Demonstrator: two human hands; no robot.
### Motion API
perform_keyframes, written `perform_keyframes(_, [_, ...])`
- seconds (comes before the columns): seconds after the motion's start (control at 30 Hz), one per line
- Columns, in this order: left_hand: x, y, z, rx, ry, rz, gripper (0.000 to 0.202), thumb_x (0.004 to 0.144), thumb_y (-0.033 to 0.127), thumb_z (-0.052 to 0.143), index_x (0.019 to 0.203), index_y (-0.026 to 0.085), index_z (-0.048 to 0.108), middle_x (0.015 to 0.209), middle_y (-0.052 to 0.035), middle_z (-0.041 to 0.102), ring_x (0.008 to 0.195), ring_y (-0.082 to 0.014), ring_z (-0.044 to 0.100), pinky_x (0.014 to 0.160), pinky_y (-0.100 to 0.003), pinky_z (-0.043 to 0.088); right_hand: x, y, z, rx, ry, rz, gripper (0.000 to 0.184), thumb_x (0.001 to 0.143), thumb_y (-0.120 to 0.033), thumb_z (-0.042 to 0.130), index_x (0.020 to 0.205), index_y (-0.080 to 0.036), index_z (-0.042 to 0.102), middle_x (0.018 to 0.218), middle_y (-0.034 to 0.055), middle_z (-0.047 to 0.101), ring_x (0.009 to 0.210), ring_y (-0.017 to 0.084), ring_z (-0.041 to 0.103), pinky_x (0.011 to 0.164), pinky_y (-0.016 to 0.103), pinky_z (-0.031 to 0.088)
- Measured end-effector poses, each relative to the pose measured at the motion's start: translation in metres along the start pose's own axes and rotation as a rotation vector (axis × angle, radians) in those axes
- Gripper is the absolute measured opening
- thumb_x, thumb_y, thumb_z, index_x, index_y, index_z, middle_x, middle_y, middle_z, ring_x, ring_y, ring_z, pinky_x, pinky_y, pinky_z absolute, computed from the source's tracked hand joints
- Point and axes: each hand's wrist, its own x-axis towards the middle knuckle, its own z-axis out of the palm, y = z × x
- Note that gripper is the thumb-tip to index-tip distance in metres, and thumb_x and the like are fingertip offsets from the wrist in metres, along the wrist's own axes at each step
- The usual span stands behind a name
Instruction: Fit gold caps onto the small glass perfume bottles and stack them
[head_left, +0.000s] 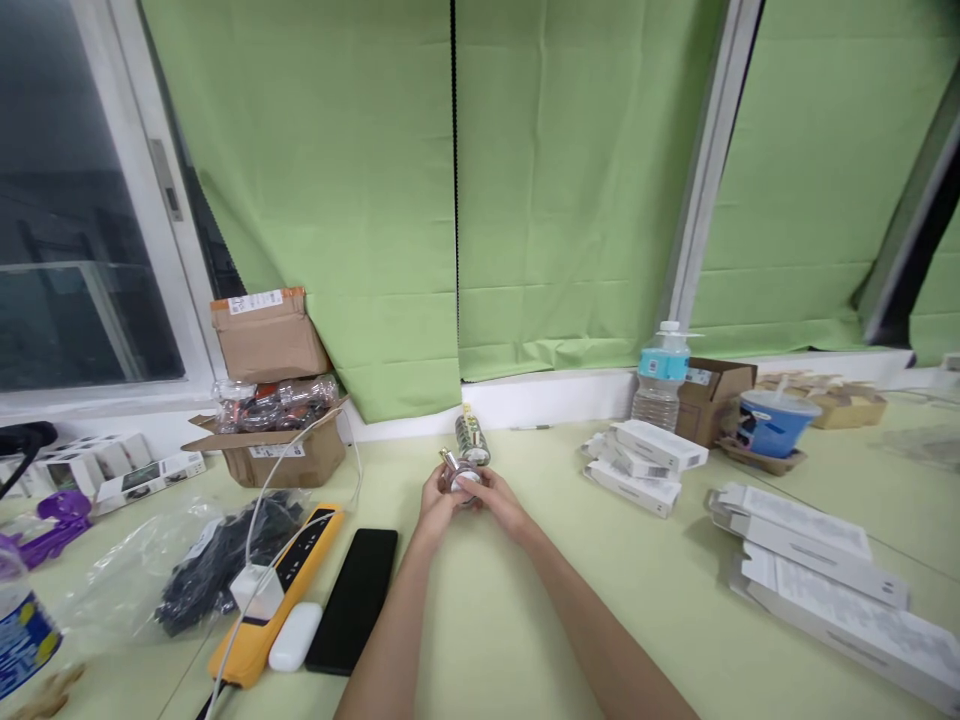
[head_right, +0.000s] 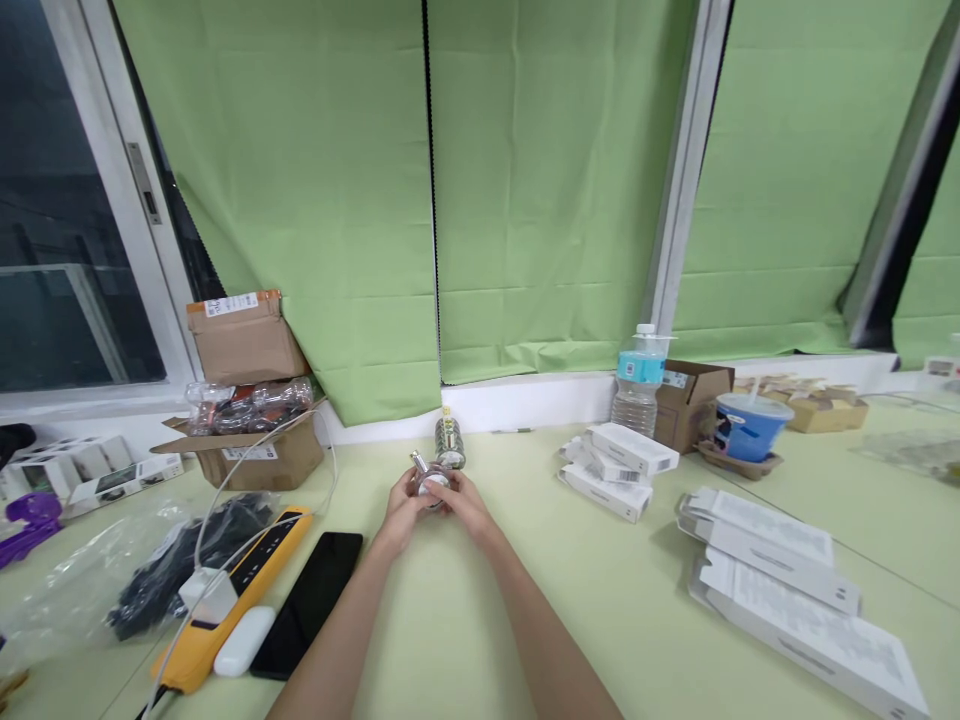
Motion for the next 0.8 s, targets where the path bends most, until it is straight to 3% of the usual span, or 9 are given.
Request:
perform_keyframes(0.2, [0.001, -0.006, 0.004, 0.148, -0.073, 0.217, 0.067, 0.053, 0.011, 0.081, 0.118, 0.017, 0.065, 0.113, -0.0104, 0.071, 0.102, -0.0263, 0.067, 0.094, -0.038, 0.053, -0.003, -0.002, 0.001, -0.037, 0.024, 0.018, 0.068, 0.059, -0.045, 0.086, 0.115, -0.019, 0.055, 0.091, 0.0029, 0.067, 0.063, 0.013, 0.057, 0.05, 0.023, 0.04])
perform_keyframes(0.3, [-0.002, -0.004, 0.006, 0.166, -0.096, 0.235, 0.068, 0.055, 0.009, 0.079, 0.121, 0.017, 0.064, 0.115, -0.0108, 0.07, 0.104, -0.0268, 0.067, 0.096, -0.039, 0.052, -0.003, -0.003, 0.001, -0.014, 0.025, 0.012, 0.071, 0.056, -0.042, 0.088, 0.113, -0.019, 0.054, 0.095, 0.0043, 0.068, 0.072, 0.017, 0.062, 0.056, 0.024, 0.045])
perform_keyframes(0.47, [-0.009, 0.002, 0.011, 0.185, -0.121, 0.24, 0.064, 0.06, 0.008, 0.077, 0.122, 0.018, 0.065, 0.122, -0.0109, 0.068, 0.113, -0.0269, 0.063, 0.101, -0.038, 0.049, -0.005, -0.006, 0.001, 0.06, -0.011, -0.028, 0.067, 0.055, -0.038, 0.089, 0.11, -0.021, 0.054, 0.101, 0.0042, 0.068, 0.092, 0.021, 0.065, 0.079, 0.031, 0.052])
perform_keyframes(0.6, [-0.013, 0.006, 0.013, 0.21, -0.123, 0.248, 0.065, 0.063, 0.01, 0.076, 0.126, 0.02, 0.062, 0.124, -0.0107, 0.067, 0.114, -0.0265, 0.062, 0.1, -0.039, 0.049, -0.009, -0.009, -0.002, 0.089, -0.034, 0.003, 0.061, 0.059, -0.04, 0.088, 0.106, -0.022, 0.054, 0.098, 0.0032, 0.067, 0.086, 0.019, 0.066, 0.074, 0.03, 0.053])
perform_keyframes(0.7, [-0.013, 0.006, 0.012, 0.237, -0.1, 0.253, 0.064, 0.062, 0.012, 0.077, 0.124, 0.019, 0.063, 0.118, -0.0103, 0.068, 0.108, -0.0248, 0.064, 0.095, -0.035, 0.052, -0.013, -0.014, -0.004, 0.171, -0.103, 0.078, 0.057, 0.068, -0.05, 0.081, 0.111, -0.024, 0.053, 0.103, 0.0047, 0.066, 0.082, 0.019, 0.066, 0.068, 0.034, 0.057])
perform_keyframes(0.8, [-0.011, 0.003, 0.009, 0.276, -0.083, 0.174, 0.07, 0.059, 0.016, 0.08, 0.126, 0.018, 0.061, 0.11, -0.0107, 0.07, 0.087, -0.0217, 0.067, 0.067, -0.027, 0.057, -0.016, -0.016, -0.004, 0.276, -0.167, 0.123, 0.05, 0.077, -0.057, 0.072, 0.111, -0.025, 0.054, 0.106, 0.0062, 0.065, 0.079, 0.019, 0.066, 0.066, 0.038, 0.059])
